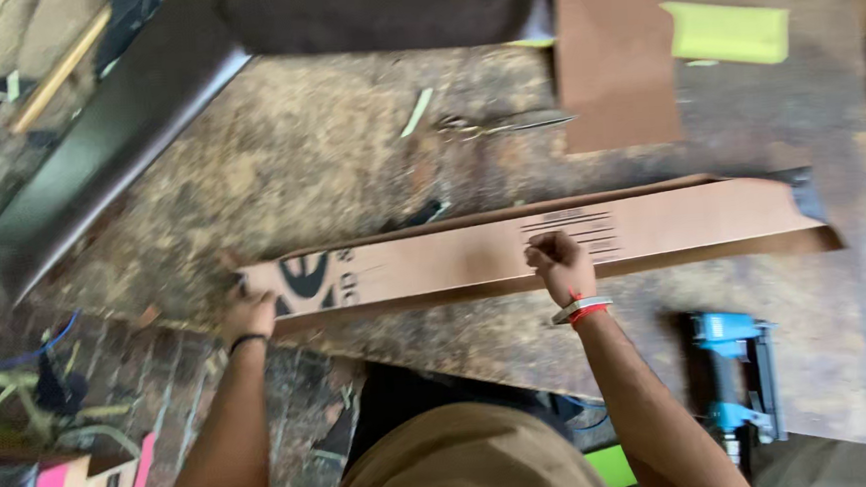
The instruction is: The person staples dark fabric onto a wooden frame using a pneumatic staple gun. They trim excess fabric with shears, fold edges, and re-staple to secure the material along the frame's edges.
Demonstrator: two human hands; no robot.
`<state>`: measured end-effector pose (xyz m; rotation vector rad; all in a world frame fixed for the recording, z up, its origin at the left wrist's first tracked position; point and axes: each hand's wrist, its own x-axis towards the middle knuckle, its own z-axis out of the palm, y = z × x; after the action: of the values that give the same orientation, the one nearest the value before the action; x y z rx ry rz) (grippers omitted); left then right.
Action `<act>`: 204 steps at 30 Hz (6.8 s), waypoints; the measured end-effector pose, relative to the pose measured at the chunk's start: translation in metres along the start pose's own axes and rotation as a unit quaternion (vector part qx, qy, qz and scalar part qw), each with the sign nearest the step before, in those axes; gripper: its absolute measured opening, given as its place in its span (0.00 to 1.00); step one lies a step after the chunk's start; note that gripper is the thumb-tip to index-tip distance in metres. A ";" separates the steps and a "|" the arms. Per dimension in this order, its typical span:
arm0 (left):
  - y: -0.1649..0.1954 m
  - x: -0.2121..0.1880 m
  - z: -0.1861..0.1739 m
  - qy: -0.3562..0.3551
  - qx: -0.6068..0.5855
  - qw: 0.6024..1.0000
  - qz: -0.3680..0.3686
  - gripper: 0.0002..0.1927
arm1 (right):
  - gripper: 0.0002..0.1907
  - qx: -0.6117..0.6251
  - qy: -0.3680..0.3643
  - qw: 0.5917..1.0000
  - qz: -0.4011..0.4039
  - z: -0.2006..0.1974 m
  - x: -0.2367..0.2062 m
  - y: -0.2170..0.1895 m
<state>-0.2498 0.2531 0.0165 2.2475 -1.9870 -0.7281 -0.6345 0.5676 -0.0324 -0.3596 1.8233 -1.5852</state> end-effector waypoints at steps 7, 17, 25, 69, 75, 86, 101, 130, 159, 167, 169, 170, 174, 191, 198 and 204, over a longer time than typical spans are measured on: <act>-0.039 0.097 -0.005 -0.154 -0.186 0.970 0.017 0.17 | 0.09 -0.140 -0.071 0.987 -0.027 0.138 -0.049 -0.002; -0.028 0.093 0.043 -0.334 -0.310 0.801 0.388 0.19 | 0.28 -0.333 -0.009 0.930 -0.159 0.334 -0.114 -0.036; -0.065 0.118 0.058 -0.623 -0.392 0.571 0.364 0.31 | 0.09 -0.466 0.046 0.837 -0.284 0.387 -0.099 -0.008; -0.039 0.114 0.080 -0.443 -0.063 0.710 0.543 0.29 | 0.11 -0.103 -0.006 0.993 0.060 0.353 -0.106 0.073; -0.024 0.094 0.063 -0.396 -0.039 0.719 0.569 0.27 | 0.13 -0.272 0.364 0.889 0.049 0.109 -0.133 0.061; 0.048 0.023 0.112 -0.415 -0.030 0.742 0.525 0.28 | 0.49 -0.608 0.344 0.681 0.222 -0.140 -0.129 0.035; 0.057 0.029 0.129 -0.400 -0.004 0.718 0.570 0.29 | 0.28 -0.506 0.328 0.773 0.199 0.008 -0.168 0.056; 0.065 0.044 0.113 -0.478 -0.026 0.635 0.606 0.31 | 0.14 -0.276 0.217 0.918 0.183 0.287 -0.165 0.002; 0.057 -0.039 0.104 -0.341 -0.137 0.842 0.396 0.32 | 0.36 -0.623 0.253 0.737 -0.066 -0.101 -0.097 -0.003; 0.061 -0.052 0.090 -0.313 -0.204 0.858 0.352 0.28 | 0.31 -0.794 -0.097 0.598 0.049 -0.131 -0.001 -0.081; 0.067 -0.036 0.086 -0.276 -0.204 0.891 0.296 0.21 | 0.29 -0.772 -0.101 0.625 0.061 -0.120 -0.005 -0.108; 0.069 -0.024 0.082 -0.239 -0.177 0.924 0.239 0.15 | 0.27 -0.769 -0.094 0.631 0.036 -0.111 -0.013 -0.123; 0.076 0.034 0.062 -0.090 -0.348 0.890 0.282 0.13 | 0.31 -0.734 -0.003 0.678 0.034 -0.064 -0.047 -0.189; 0.057 0.016 -0.033 -0.613 -0.241 0.656 0.367 0.45 | 0.24 0.031 0.402 0.906 -0.126 0.163 -0.070 -0.247; 0.074 0.076 -0.047 -0.636 -0.056 0.662 0.392 0.59 | 0.20 0.333 0.346 0.870 -0.113 0.230 -0.091 -0.104; 0.125 0.033 0.004 -0.519 0.065 0.675 0.521 0.44 | 0.24 0.379 0.197 0.896 0.117 0.319 -0.137 -0.014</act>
<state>-0.3643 0.2014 0.0459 0.1322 -3.1473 -1.7947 -0.3313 0.4062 0.0163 0.5559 1.2817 -2.1311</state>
